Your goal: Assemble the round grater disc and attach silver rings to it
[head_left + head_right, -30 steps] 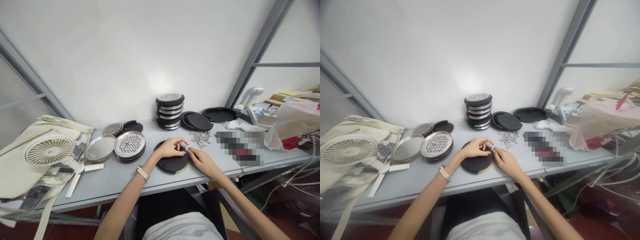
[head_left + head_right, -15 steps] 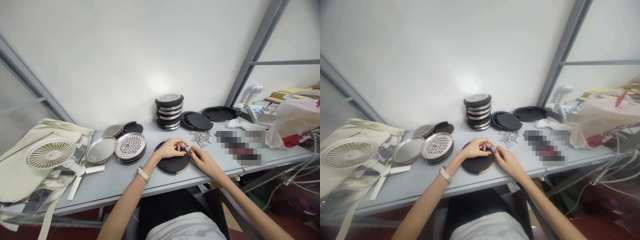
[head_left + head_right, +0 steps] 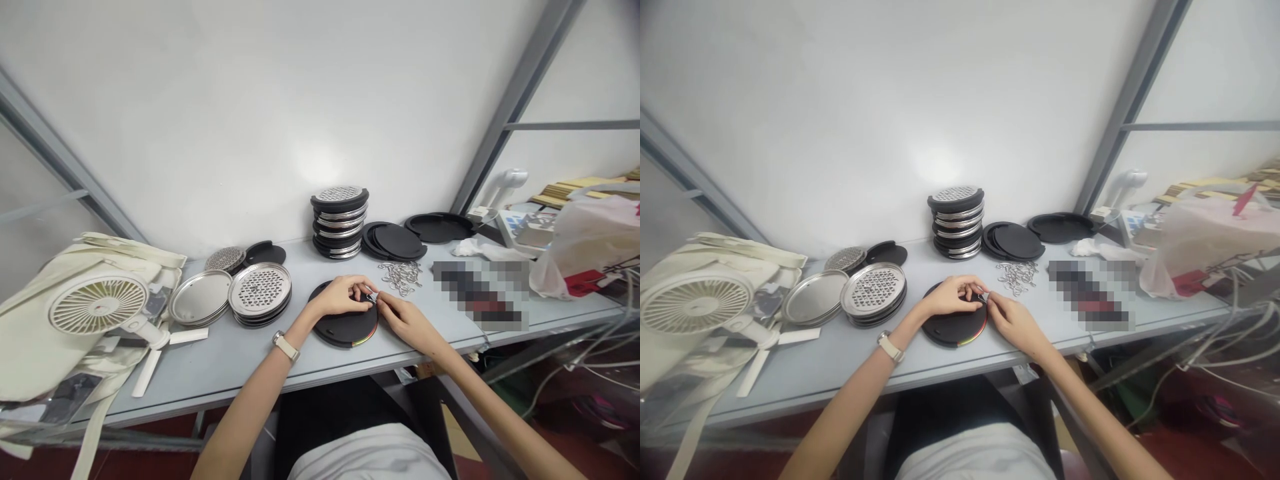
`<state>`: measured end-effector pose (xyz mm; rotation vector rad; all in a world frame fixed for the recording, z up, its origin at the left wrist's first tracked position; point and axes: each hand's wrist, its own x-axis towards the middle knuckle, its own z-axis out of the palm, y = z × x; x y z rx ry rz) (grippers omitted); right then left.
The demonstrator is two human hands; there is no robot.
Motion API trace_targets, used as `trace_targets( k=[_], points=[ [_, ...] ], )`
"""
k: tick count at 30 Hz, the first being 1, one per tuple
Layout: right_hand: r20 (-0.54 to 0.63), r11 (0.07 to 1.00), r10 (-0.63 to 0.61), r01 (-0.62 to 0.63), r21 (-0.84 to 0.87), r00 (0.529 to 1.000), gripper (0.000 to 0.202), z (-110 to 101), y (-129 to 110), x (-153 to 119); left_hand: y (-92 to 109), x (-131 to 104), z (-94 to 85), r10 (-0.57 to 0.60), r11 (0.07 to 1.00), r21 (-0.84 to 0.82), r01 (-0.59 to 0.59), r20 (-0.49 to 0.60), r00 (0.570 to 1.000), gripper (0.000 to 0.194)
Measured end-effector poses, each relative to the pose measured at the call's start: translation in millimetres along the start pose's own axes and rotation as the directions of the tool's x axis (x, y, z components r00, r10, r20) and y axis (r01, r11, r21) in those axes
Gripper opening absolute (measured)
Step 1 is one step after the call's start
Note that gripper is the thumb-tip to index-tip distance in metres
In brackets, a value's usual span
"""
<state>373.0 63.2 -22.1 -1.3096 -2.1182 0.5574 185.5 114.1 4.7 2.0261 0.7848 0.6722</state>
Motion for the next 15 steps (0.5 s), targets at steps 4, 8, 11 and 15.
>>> trace_targets(
  k=[4,8,11,15],
  points=[
    [-0.007,1.0,0.003,-0.003,-0.008,1.0,0.027,0.6,0.2,-0.3,-0.1,-0.4,-0.4,-0.012,1.0,-0.008,0.012,0.013,1.0,0.033],
    [-0.004,1.0,0.012,-0.012,-0.011,1.0,0.026,1.3,-1.1,-0.1,0.3,-0.5,-0.7,-0.01,1.0,-0.017,0.01,0.022,1.0,0.032],
    [0.0,1.0,0.012,-0.012,-0.01,1.0,0.024,1.5,-0.9,-0.4,0.4,-0.6,-1.0,0.001,1.0,-0.026,0.0,0.025,1.0,0.032],
    [0.01,1.0,0.015,-0.015,-0.001,1.0,0.02,0.8,-0.3,-1.3,-0.8,-0.2,-1.0,0.011,1.0,-0.02,-0.011,0.029,1.0,0.031]
  ],
)
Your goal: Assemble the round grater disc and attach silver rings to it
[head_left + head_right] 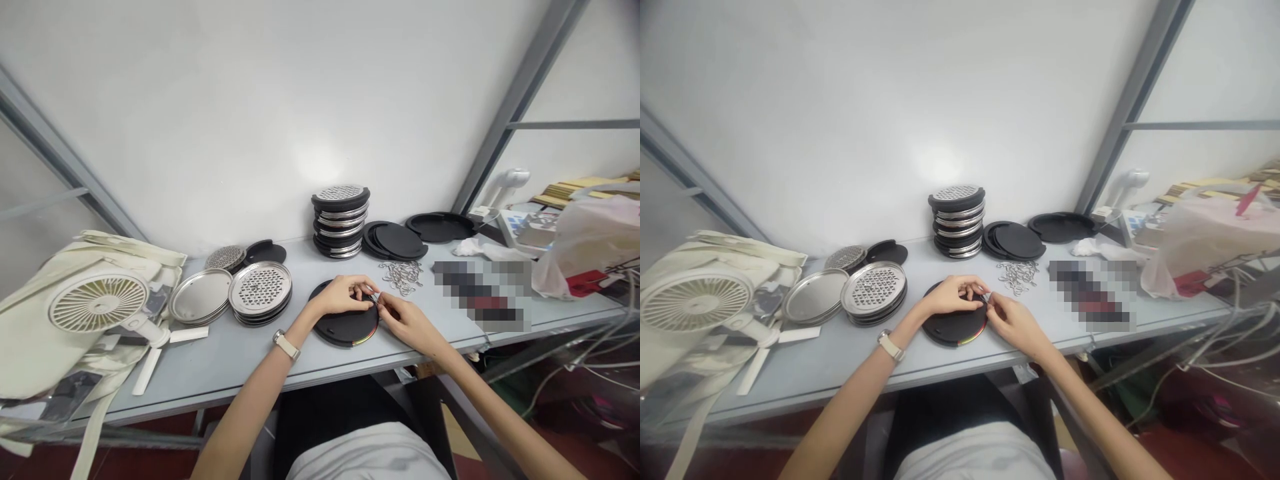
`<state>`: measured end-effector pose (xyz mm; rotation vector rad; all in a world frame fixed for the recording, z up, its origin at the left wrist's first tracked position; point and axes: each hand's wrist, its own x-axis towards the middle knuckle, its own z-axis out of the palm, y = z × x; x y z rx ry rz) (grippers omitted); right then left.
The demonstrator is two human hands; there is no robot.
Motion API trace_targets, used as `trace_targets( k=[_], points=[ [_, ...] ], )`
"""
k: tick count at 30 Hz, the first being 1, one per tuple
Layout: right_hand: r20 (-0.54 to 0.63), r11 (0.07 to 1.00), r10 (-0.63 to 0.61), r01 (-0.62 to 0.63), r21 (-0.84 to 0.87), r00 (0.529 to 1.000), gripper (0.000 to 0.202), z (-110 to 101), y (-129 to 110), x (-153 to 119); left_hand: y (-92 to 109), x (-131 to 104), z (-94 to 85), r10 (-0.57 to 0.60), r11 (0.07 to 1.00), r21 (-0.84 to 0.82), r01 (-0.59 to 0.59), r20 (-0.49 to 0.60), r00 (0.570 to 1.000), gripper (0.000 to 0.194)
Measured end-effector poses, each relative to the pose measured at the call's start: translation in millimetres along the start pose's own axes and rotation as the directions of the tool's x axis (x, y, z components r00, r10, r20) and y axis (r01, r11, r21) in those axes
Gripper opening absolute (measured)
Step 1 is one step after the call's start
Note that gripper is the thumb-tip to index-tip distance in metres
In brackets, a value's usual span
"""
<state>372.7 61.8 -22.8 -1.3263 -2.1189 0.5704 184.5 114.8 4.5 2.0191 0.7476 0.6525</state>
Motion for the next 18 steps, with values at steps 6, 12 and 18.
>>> trace_targets(
  k=[6,12,18],
  points=[
    [0.01,1.0,0.005,-0.005,-0.001,1.0,0.017,-1.3,-1.5,-0.8,-0.1,0.4,1.2,-0.014,1.0,0.008,0.014,-0.017,1.0,0.031],
    [0.006,1.0,0.007,-0.007,-0.016,1.0,0.02,-0.9,-2.0,-0.4,2.5,0.2,0.5,-0.009,1.0,0.008,0.009,-0.017,1.0,0.031],
    [-0.013,1.0,-0.011,0.011,-0.029,1.0,0.021,-0.2,-1.6,0.6,1.6,0.4,0.5,-0.013,1.0,0.023,0.014,-0.016,1.0,0.032]
  ],
)
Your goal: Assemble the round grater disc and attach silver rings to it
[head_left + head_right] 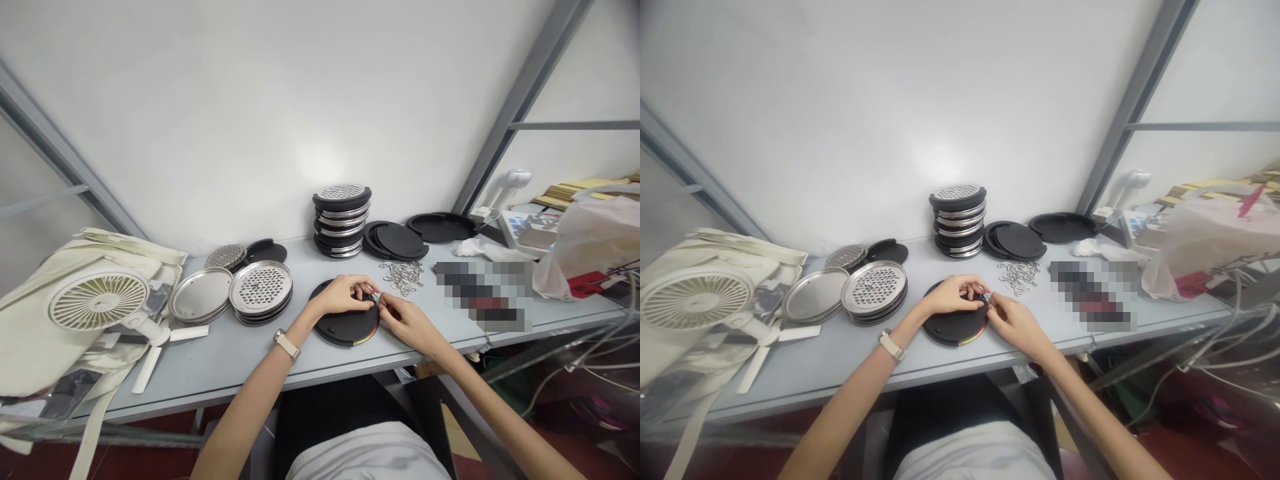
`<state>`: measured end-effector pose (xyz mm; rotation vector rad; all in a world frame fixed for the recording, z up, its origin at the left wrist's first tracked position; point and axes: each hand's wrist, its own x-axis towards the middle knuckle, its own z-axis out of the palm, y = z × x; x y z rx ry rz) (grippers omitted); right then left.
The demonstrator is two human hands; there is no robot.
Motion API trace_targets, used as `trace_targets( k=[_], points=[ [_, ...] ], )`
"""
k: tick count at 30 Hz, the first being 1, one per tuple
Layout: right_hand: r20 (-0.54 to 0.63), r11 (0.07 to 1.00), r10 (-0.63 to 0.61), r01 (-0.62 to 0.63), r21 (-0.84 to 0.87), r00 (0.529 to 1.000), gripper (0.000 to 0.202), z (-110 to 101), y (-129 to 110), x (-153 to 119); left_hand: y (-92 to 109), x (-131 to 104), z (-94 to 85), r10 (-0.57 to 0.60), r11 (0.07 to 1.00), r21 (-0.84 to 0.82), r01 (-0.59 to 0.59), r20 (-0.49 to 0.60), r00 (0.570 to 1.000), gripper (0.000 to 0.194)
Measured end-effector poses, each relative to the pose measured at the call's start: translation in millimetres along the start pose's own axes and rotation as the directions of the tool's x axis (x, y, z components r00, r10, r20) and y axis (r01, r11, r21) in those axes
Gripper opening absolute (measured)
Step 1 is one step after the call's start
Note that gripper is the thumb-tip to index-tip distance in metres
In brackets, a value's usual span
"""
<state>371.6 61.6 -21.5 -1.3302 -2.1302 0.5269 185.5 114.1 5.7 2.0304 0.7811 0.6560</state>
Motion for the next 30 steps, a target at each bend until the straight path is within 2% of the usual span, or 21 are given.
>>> trace_targets(
  k=[9,22,30],
  points=[
    [0.011,0.999,-0.032,0.032,-0.015,0.999,0.024,-0.1,1.6,-1.6,-0.7,0.3,-0.6,0.0,0.999,0.04,0.0,0.015,1.0,0.031],
    [-0.01,1.0,-0.01,0.01,0.01,1.0,0.028,-0.5,-0.9,-2.3,-3.3,1.8,-0.9,0.08,0.996,0.048,-0.08,-0.005,0.997,0.027],
    [0.018,0.999,0.015,-0.015,0.042,1.0,0.031,-2.9,-3.0,-0.8,1.8,1.6,-0.5,0.054,0.997,0.065,-0.053,-0.02,0.998,0.023]
  ],
)
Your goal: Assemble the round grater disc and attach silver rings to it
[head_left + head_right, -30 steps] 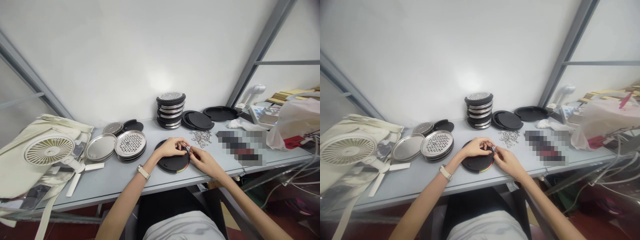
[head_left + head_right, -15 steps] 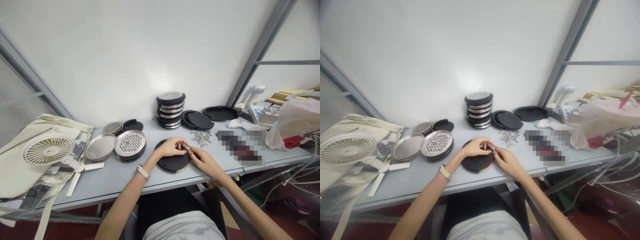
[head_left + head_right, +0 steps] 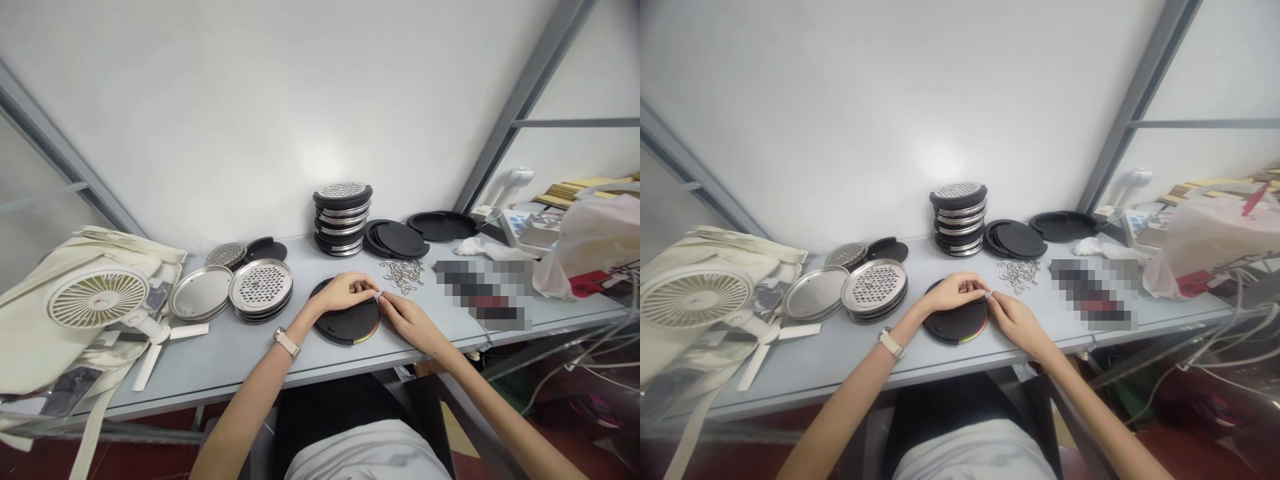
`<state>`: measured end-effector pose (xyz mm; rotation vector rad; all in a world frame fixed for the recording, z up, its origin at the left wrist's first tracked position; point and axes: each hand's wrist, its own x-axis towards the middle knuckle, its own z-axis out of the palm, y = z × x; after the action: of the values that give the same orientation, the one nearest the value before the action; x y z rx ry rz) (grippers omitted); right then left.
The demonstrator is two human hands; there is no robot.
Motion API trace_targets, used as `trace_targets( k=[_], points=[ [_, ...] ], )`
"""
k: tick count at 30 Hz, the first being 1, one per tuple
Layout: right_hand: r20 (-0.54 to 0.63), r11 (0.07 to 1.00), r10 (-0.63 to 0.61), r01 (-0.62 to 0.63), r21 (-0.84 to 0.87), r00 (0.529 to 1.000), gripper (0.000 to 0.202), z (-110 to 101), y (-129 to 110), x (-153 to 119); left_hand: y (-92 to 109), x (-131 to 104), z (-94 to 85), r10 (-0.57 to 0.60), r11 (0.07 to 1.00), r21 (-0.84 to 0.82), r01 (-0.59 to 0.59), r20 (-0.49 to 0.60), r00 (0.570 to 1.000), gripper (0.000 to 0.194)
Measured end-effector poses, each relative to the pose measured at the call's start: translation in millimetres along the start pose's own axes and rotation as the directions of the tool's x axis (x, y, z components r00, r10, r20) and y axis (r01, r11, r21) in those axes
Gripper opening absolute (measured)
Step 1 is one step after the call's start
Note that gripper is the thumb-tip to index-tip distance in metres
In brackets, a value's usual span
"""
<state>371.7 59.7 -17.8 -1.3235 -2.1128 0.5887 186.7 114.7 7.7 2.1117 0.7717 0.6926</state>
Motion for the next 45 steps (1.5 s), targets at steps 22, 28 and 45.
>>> trace_targets(
  k=[22,28,45],
  points=[
    [0.001,0.999,0.016,-0.016,-0.036,1.0,0.032,0.5,0.7,1.0,-4.5,1.6,2.3,-0.039,0.997,0.065,0.044,-0.078,0.996,0.023],
    [-0.002,0.998,0.034,-0.034,-0.058,0.999,0.033,0.5,0.8,2.0,-1.2,-0.8,1.1,-0.039,0.999,-0.014,0.039,-0.007,0.999,0.051],
    [-0.013,1.0,0.021,-0.021,-0.014,1.0,0.034,-0.2,0.6,0.2,-2.6,-0.2,0.6,-0.031,0.999,-0.028,0.031,0.009,0.999,0.037]
  ],
)
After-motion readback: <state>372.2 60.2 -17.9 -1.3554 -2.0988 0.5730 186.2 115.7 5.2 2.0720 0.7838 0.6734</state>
